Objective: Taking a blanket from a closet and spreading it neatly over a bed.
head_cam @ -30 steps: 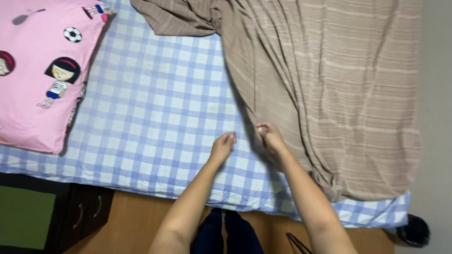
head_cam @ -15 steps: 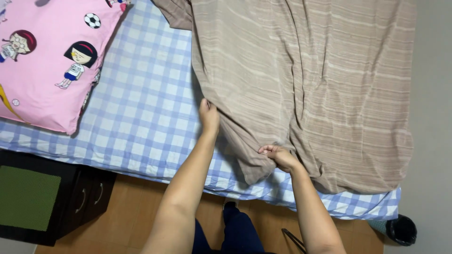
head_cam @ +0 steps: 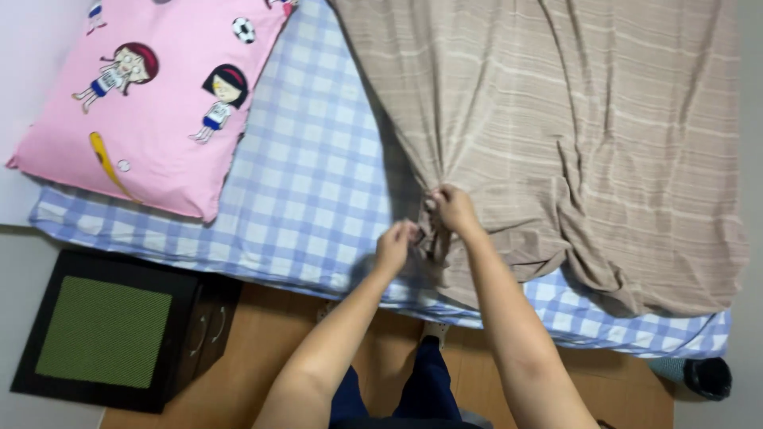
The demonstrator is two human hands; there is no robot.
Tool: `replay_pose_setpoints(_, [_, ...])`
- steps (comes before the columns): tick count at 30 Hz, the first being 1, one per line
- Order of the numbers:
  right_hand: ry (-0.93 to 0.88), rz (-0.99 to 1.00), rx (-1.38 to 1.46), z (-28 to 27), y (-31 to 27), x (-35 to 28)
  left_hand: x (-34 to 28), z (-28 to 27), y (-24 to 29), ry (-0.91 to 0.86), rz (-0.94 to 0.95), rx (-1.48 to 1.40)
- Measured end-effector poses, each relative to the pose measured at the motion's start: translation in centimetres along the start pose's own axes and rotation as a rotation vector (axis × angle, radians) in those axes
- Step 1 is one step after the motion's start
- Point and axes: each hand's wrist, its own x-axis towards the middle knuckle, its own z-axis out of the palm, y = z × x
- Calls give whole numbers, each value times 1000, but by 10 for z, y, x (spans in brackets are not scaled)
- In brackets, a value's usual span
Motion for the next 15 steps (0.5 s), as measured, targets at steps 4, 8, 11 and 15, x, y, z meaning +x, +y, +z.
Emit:
replay_pose_setpoints(4, [-81,17,369,-20,-66,-31,68,-24,14,-18,-315,-725])
replay_pose_setpoints(8, [-52,62,590,-41,-121,-67,142,-3,31,-387,-575,-1179])
replay_pose_setpoints(11, [208,82,875,-36,-87,-52,154,-19,24,-21,-373,-1441])
replay_pose_setpoints(15, [410,44,395,23,-31,-29,41,-95,103,439,226,-624])
